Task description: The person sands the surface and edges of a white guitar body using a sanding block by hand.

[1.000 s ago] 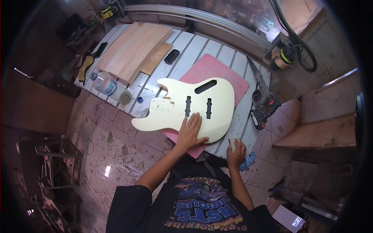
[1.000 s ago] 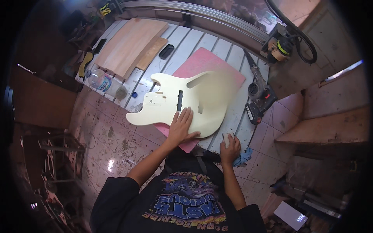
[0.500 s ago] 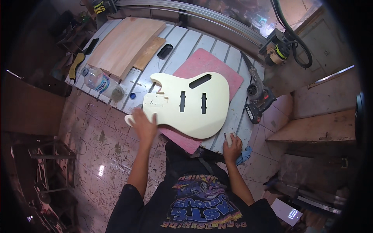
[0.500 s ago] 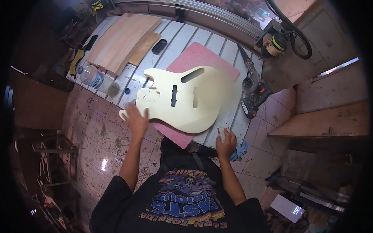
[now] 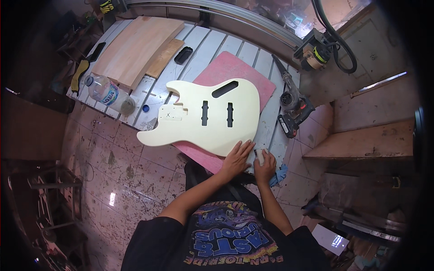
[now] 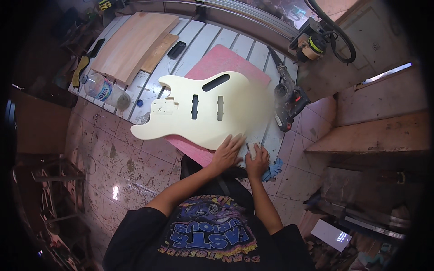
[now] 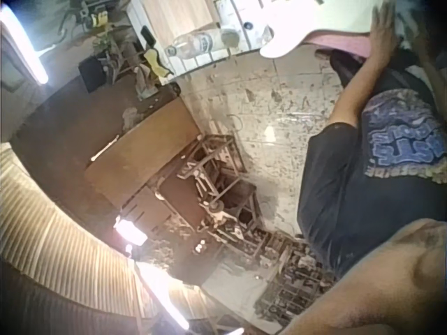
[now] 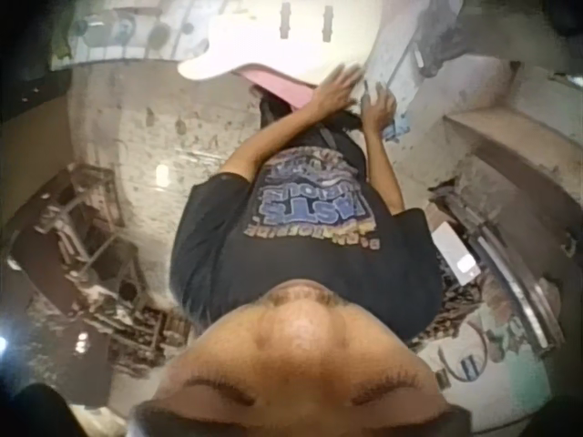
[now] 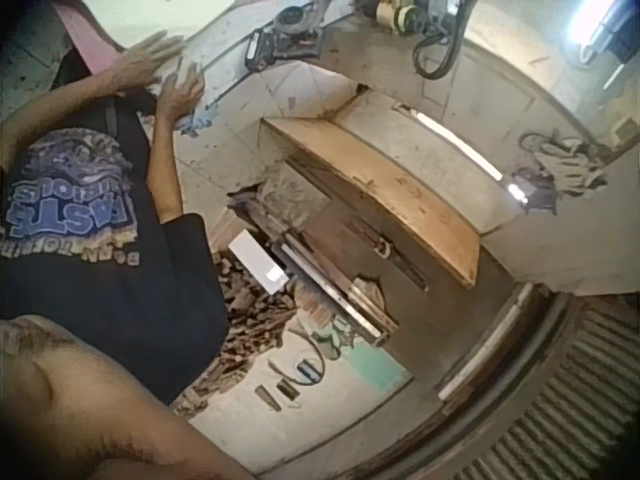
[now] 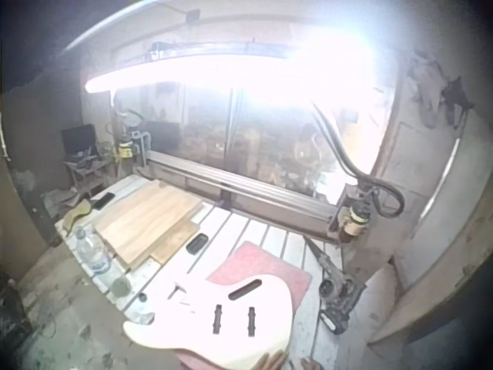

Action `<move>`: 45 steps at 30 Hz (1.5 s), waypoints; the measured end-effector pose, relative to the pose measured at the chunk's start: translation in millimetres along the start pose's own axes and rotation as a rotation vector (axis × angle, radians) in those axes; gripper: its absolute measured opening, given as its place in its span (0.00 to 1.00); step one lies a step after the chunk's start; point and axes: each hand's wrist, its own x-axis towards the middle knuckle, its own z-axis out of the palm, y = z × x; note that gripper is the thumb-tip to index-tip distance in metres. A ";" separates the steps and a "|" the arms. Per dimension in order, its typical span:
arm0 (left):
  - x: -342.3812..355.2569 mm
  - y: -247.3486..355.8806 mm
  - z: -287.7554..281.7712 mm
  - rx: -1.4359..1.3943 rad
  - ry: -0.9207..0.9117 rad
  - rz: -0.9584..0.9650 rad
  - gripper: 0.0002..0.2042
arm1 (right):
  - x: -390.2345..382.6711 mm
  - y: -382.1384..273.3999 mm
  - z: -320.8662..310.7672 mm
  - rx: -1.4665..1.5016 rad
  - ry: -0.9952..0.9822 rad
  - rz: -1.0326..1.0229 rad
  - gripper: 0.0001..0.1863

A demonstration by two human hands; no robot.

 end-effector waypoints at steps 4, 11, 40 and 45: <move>-16.0 -14.5 -23.1 -0.124 -0.017 -0.114 0.44 | 0.0 2.7 -2.8 0.015 -0.012 0.017 0.26; -42.7 -106.3 -55.4 0.098 0.233 -0.702 0.37 | -0.7 -0.7 -2.1 -0.006 0.005 0.015 0.27; 65.7 -219.4 -76.2 0.197 0.076 -0.449 0.42 | 48.1 -84.6 36.3 0.208 0.135 0.269 0.26; 81.3 -248.9 -80.4 0.173 0.052 -0.383 0.40 | 16.3 -124.5 51.2 0.188 0.186 0.274 0.28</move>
